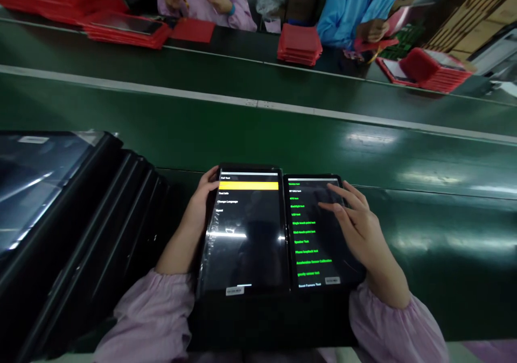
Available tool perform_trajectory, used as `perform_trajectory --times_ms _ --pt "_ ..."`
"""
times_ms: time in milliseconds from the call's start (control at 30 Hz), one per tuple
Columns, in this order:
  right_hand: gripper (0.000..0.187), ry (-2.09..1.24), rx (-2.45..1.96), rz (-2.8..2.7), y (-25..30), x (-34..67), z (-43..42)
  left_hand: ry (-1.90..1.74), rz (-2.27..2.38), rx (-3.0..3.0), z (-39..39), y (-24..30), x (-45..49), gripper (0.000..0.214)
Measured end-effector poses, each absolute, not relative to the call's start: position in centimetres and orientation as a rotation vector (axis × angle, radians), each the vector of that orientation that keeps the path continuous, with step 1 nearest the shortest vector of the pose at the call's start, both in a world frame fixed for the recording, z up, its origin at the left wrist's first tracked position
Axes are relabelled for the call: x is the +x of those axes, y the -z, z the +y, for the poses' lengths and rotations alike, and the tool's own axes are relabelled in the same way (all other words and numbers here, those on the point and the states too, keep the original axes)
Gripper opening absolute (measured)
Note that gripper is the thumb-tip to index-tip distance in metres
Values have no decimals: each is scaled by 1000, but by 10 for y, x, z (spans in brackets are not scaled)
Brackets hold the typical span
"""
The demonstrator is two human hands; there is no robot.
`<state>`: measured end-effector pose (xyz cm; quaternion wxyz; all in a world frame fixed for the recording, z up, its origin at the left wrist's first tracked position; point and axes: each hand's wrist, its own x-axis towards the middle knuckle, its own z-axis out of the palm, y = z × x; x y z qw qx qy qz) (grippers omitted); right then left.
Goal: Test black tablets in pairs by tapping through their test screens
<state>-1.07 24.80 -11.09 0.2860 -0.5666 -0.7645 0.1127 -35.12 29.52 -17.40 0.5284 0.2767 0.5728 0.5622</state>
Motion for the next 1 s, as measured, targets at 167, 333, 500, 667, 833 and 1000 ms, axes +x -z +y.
perform_trajectory --times_ms 167,333,500,667,833,1000 --pt "49 -325 -1476 -2093 115 -15 247 -1360 1357 653 290 171 -348 57" --pt "54 -273 -1477 -2111 120 -19 247 -1385 1290 660 287 170 -352 64" --pt "56 -240 -1679 -1812 122 10 251 -1331 1261 719 287 173 -357 74" --pt "56 -443 -1967 -1402 142 46 253 -1320 1243 738 286 178 -360 79" --pt "57 -725 -1959 -1238 154 37 240 -1330 1149 676 286 174 -359 73" --pt "70 -1035 -1860 -985 139 20 223 -1426 1178 583 283 164 -346 70"
